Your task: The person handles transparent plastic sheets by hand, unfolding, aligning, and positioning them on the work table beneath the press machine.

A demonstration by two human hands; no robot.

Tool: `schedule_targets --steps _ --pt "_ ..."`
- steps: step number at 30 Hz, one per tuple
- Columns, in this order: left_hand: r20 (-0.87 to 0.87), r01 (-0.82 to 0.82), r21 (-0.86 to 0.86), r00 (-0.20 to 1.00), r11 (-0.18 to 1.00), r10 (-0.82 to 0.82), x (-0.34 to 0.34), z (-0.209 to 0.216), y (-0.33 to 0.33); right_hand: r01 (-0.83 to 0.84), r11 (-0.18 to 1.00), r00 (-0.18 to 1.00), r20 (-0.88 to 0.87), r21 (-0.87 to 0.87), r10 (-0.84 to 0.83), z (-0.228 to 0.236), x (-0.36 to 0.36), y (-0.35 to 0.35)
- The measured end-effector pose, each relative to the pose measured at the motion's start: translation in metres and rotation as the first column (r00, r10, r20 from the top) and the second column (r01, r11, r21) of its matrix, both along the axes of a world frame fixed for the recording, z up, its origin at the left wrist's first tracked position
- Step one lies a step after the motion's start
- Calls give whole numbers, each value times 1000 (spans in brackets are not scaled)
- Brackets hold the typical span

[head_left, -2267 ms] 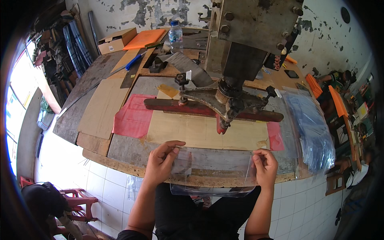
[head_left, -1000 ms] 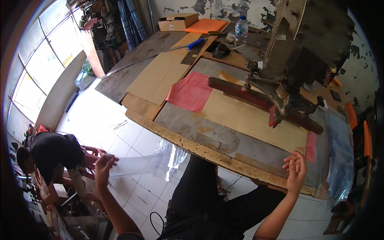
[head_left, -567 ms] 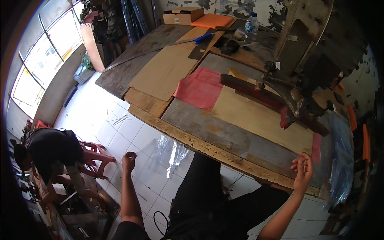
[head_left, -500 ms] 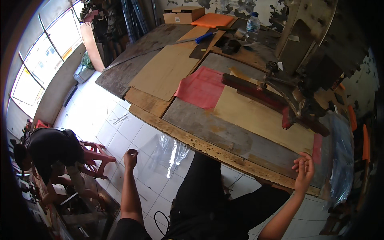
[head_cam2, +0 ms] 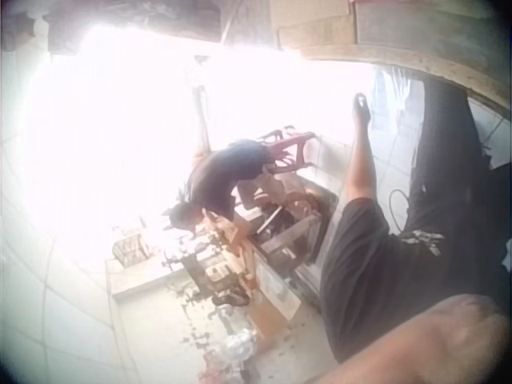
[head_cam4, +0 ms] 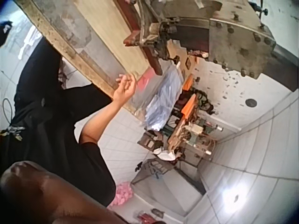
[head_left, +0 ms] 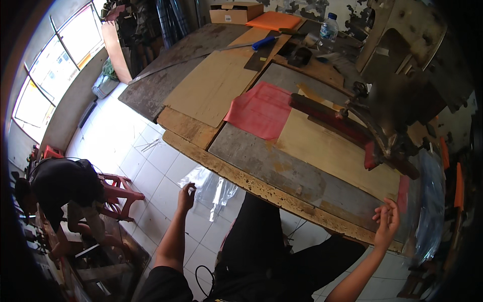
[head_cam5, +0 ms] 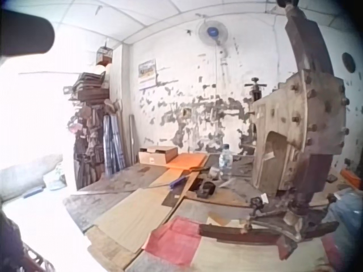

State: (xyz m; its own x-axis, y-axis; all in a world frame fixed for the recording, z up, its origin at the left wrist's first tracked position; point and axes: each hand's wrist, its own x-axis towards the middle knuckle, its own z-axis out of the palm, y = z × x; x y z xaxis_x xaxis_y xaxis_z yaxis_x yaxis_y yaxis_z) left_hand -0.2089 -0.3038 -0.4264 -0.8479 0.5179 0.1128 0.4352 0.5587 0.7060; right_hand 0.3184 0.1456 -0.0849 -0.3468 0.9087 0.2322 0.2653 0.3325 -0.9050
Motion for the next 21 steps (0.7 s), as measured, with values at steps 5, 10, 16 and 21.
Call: schedule_targets --steps 5,10,16,21 --pt "77 -52 -648 988 760 133 55 -86 -68 -37 999 999 -20 -5 37 0 -5 1" --pt "414 190 -655 900 732 137 107 -129 -94 -40 999 999 -24 -32 39 -1 0 2" --pt "571 360 -567 820 741 39 167 -131 -76 -38 999 999 -25 -25 37 -4 3 4" --pt "602 317 -372 798 873 -34 158 -100 -39 -73 997 995 -68 0 73 -2 -3 -2"
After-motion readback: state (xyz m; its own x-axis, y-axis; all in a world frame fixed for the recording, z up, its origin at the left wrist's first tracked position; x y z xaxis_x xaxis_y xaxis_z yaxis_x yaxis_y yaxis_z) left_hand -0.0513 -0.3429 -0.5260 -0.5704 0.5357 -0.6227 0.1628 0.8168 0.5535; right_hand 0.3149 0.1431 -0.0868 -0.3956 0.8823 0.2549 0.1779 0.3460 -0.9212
